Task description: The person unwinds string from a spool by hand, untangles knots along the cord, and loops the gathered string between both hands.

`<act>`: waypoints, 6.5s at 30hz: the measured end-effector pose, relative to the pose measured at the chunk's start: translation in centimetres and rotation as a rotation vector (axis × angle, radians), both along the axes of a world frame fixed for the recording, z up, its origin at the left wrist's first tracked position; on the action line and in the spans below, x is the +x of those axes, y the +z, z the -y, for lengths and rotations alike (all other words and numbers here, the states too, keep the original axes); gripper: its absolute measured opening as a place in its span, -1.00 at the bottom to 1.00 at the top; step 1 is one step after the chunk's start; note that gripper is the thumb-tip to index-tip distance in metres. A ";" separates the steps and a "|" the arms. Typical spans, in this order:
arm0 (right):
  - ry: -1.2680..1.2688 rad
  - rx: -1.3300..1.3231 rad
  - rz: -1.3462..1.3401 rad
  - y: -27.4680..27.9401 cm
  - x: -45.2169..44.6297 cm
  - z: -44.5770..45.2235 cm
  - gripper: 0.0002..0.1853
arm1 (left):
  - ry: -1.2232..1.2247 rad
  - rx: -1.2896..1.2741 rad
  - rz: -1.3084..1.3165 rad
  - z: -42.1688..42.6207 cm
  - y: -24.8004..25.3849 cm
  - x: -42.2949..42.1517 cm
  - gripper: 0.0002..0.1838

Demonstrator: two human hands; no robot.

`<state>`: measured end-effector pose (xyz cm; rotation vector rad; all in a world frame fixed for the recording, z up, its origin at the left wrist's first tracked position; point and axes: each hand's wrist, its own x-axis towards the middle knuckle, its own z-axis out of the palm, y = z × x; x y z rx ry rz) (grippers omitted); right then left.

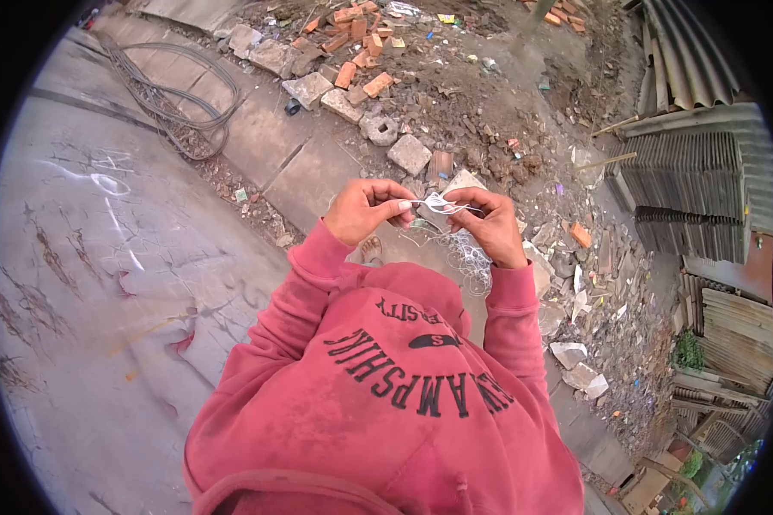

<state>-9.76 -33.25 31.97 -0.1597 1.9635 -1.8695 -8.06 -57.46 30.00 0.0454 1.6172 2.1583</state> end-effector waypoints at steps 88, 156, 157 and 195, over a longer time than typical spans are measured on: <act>-0.096 0.523 -0.733 1.1 -3.4 1.1 -0.89 | 0.214 0.137 0.014 -4.6 -1.1 -7.6 -0.68; -0.875 1.024 -0.937 -1.4 -3.0 -14.7 -0.88 | 0.615 -0.031 0.013 26.5 5.2 -18.3 -0.52; -0.880 1.028 -0.937 -1.4 -2.8 -15.4 -0.88 | 0.511 -0.083 0.018 26.8 4.9 -18.4 -0.50; -1.190 0.998 -0.648 -2.2 1.8 -25.4 -0.83 | 1.220 -0.669 -0.060 53.5 5.0 -18.9 -0.40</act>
